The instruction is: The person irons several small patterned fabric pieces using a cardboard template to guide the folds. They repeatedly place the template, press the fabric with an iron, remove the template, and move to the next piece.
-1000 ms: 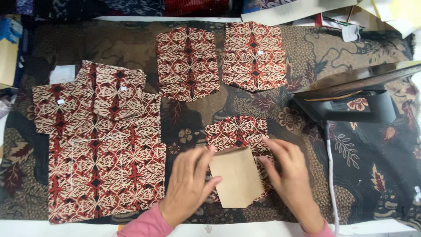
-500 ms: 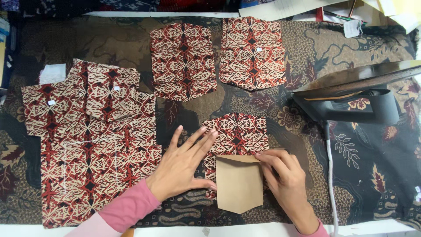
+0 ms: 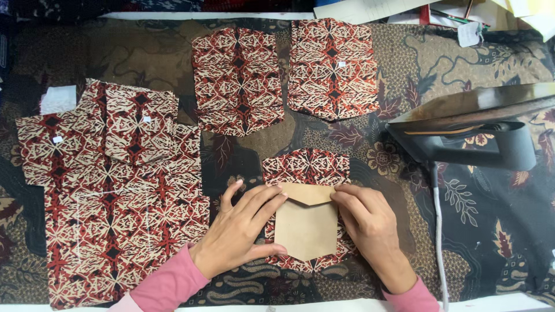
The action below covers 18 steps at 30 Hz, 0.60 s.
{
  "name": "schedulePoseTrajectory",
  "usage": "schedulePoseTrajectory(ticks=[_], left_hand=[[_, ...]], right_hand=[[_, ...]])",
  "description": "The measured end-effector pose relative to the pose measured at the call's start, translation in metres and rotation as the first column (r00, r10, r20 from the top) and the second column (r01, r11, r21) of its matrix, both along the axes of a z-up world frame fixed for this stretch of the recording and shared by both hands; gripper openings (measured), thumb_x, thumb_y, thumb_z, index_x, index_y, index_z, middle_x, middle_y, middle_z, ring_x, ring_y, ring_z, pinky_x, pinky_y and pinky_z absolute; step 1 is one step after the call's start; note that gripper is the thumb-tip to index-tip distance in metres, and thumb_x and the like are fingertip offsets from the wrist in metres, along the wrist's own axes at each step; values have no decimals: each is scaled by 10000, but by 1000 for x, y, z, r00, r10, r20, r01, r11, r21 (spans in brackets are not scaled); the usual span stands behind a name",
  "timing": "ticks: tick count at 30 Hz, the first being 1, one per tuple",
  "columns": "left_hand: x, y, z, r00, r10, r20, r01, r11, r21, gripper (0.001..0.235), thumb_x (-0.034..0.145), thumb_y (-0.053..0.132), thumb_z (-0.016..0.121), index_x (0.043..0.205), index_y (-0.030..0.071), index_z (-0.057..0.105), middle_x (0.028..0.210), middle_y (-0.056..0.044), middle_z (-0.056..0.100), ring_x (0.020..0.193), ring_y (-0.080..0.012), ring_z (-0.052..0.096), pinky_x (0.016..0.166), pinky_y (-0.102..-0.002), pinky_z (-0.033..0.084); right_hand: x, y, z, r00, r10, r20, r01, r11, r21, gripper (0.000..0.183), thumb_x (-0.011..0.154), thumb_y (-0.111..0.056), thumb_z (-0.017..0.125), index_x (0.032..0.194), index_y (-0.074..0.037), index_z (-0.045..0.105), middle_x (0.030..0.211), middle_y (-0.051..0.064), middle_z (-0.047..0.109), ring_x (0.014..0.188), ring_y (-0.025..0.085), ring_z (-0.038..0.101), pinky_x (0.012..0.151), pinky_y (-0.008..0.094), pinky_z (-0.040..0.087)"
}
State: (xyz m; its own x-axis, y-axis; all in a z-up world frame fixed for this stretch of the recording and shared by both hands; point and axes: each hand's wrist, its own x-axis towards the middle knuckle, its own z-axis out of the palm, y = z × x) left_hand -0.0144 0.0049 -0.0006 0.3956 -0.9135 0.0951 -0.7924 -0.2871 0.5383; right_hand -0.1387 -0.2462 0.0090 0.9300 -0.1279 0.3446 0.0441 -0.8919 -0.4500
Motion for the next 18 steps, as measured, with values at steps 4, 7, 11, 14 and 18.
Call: schedulePoseTrajectory(ticks=[4,7,11,14,18], left_hand=[[-2,-1,-1,999,48,21,-47,999,-18,966,758,650,746,1470,72,442,1484,-156,458,1423,-317,375,1169,-607,130],[-2,-3,-2,998,63,13,-63,998,4,1028,722,693,748,1474,66,436,1494,-132,468,1443,-293,367,1170,-611,105],[1,-2,-2,998,57,-16,-57,998,2,1109,674,738,759,1481,50,432,1496,-115,474,1442,-288,357,1157,-630,80],[2,-1,-2,998,59,-29,-59,998,13,1105,672,727,773,1478,50,439,1502,-115,469,1444,-289,353,1154,-633,84],[2,-2,-3,997,64,-36,-63,998,32,1089,684,704,780,1480,44,439,1514,-119,462,1451,-288,351,1159,-629,92]], right_hand=[[-7,3,3,999,14,-36,-15,999,-33,325,826,-92,776,1143,-71,708,1171,64,702,1042,243,671,937,398,493],[-11,5,5,994,16,-105,-26,995,-96,469,823,-271,780,1237,-72,688,1246,61,681,1135,256,618,1003,446,415],[-16,5,6,987,10,-163,-32,990,-134,619,797,-457,737,1317,-134,644,1372,26,633,1279,244,531,1103,508,297],[-19,4,4,979,-5,-205,-25,989,-143,653,803,-488,718,1356,-154,624,1418,13,609,1308,241,503,1118,514,255],[-21,4,0,977,-18,-213,-16,988,-156,636,821,-483,709,1367,-171,616,1444,30,572,1317,247,489,1124,509,235]])
